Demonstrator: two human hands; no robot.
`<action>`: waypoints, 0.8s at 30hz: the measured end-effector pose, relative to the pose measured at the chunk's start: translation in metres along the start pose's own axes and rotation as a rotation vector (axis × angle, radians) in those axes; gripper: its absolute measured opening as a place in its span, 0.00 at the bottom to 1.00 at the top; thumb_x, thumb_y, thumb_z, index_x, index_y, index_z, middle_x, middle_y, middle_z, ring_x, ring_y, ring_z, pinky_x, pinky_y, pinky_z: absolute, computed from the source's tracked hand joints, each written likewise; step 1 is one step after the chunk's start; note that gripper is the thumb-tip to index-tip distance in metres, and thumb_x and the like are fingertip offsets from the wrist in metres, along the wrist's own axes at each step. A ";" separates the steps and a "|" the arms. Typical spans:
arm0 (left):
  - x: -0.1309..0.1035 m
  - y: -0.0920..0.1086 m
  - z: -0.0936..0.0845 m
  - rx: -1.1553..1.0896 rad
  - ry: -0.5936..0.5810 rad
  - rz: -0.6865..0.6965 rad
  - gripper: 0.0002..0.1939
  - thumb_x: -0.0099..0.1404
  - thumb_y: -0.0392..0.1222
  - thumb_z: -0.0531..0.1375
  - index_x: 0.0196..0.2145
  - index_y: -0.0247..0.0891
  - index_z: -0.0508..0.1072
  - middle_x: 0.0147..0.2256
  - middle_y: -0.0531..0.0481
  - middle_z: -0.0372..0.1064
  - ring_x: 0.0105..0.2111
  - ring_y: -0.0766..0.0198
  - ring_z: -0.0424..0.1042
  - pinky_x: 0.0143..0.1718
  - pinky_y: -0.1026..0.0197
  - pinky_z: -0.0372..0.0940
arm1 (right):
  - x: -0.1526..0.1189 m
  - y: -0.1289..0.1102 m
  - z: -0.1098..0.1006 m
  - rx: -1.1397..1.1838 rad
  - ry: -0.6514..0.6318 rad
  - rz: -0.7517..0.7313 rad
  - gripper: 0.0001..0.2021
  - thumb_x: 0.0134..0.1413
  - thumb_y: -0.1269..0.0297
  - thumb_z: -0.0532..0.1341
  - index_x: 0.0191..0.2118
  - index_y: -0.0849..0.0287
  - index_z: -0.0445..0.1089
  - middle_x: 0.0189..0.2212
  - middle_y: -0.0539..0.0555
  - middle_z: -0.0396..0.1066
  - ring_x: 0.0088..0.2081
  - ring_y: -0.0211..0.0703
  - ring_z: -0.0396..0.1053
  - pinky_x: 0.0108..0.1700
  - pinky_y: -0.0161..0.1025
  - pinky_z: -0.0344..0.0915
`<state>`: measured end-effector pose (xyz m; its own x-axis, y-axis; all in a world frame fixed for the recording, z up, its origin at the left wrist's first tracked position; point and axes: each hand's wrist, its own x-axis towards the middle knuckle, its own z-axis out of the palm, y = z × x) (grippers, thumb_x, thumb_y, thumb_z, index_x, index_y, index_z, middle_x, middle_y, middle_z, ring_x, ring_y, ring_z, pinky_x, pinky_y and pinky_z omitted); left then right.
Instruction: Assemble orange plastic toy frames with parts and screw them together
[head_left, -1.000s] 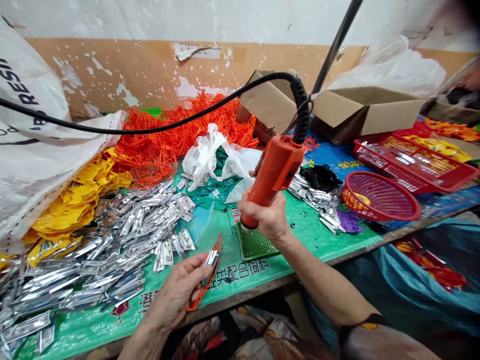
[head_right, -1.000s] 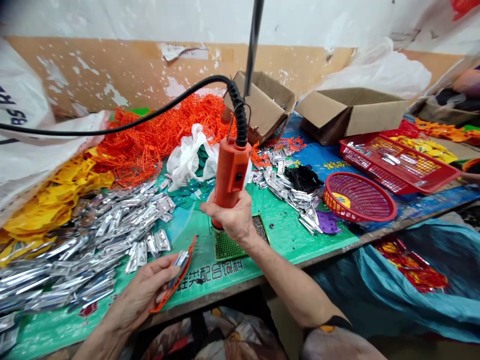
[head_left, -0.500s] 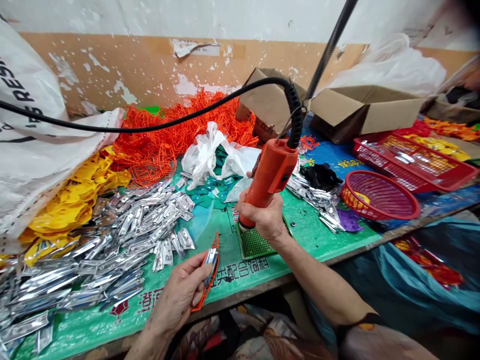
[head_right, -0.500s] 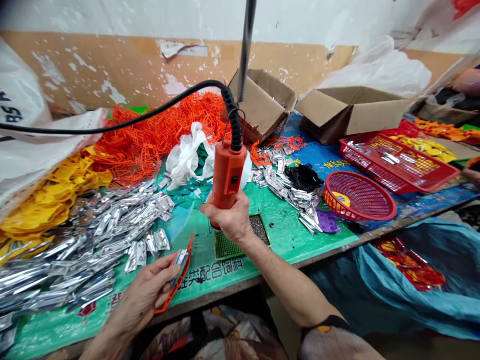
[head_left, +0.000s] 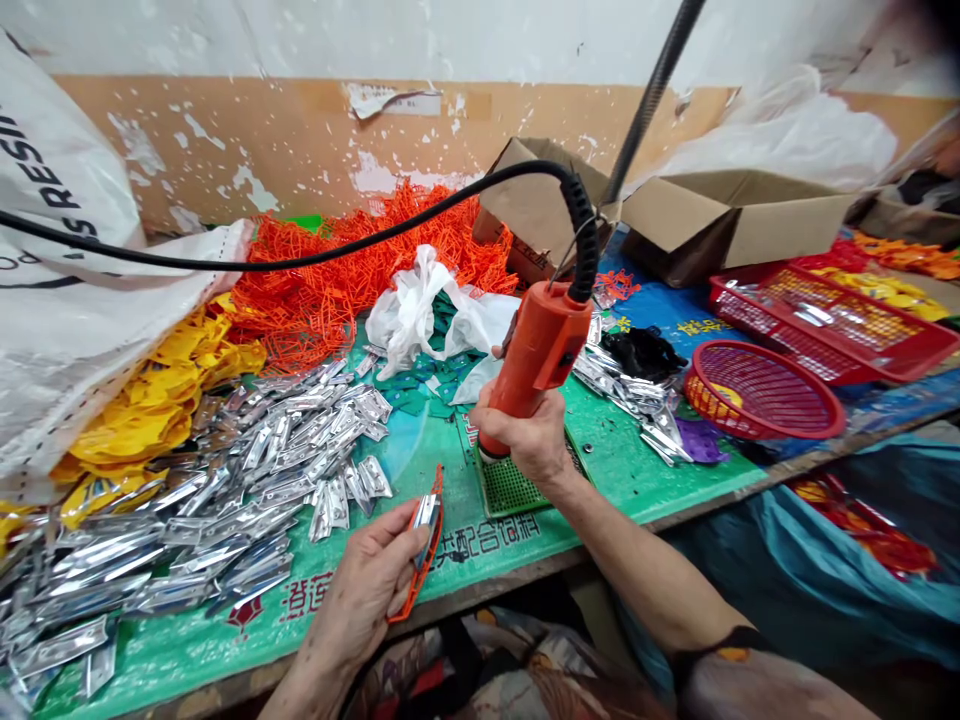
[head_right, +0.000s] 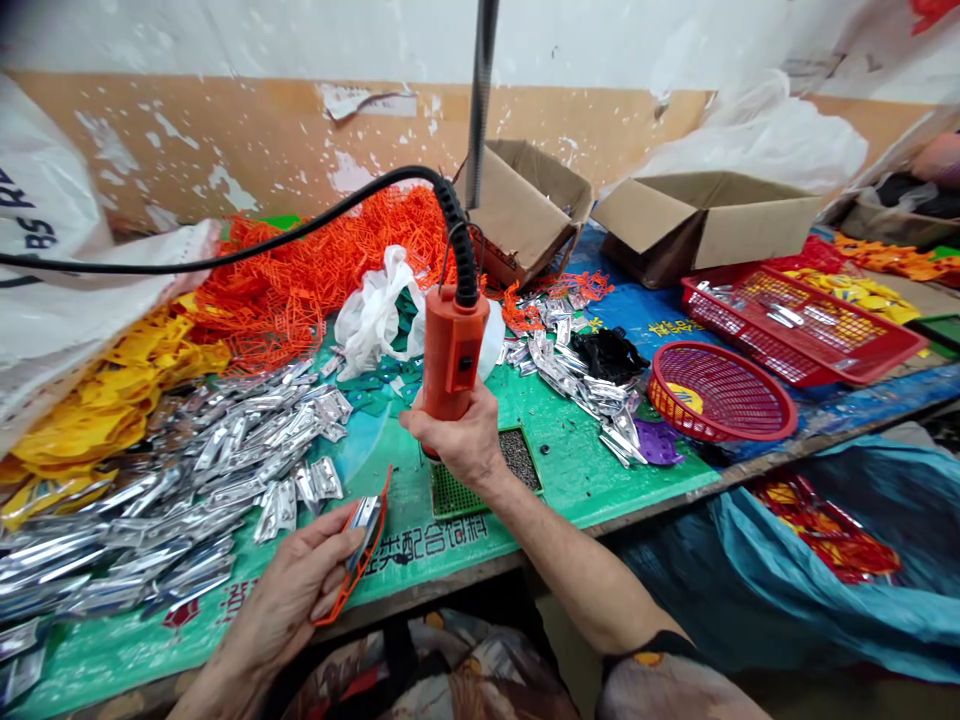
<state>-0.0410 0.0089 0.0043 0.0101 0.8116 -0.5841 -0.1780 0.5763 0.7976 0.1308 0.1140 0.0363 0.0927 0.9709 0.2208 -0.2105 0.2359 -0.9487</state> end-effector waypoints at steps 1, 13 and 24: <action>0.000 0.000 0.001 -0.009 0.000 0.000 0.32 0.49 0.51 0.69 0.49 0.31 0.74 0.16 0.63 0.55 0.13 0.79 0.39 0.11 0.72 0.39 | 0.000 0.000 0.000 0.002 0.001 -0.004 0.09 0.35 0.67 0.69 0.23 0.56 0.68 0.19 0.45 0.66 0.22 0.36 0.62 0.24 0.38 0.62; -0.001 0.008 0.020 -0.097 0.014 0.004 0.25 0.47 0.46 0.69 0.42 0.31 0.78 0.16 0.60 0.60 0.11 0.79 0.40 0.12 0.70 0.35 | -0.001 -0.027 -0.005 0.124 -0.034 -0.065 0.06 0.39 0.70 0.69 0.24 0.58 0.71 0.22 0.47 0.68 0.25 0.37 0.65 0.29 0.39 0.63; -0.009 0.012 0.029 -0.189 -0.089 0.033 0.18 0.47 0.45 0.68 0.36 0.35 0.82 0.12 0.64 0.49 0.11 0.77 0.39 0.14 0.65 0.34 | -0.031 -0.050 0.024 0.229 -0.092 -0.011 0.07 0.37 0.70 0.69 0.25 0.55 0.72 0.24 0.47 0.67 0.25 0.39 0.66 0.31 0.43 0.69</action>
<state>-0.0149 0.0116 0.0234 0.0868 0.8397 -0.5361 -0.3606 0.5281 0.7688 0.1154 0.0728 0.0822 0.0093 0.9655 0.2601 -0.4261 0.2392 -0.8725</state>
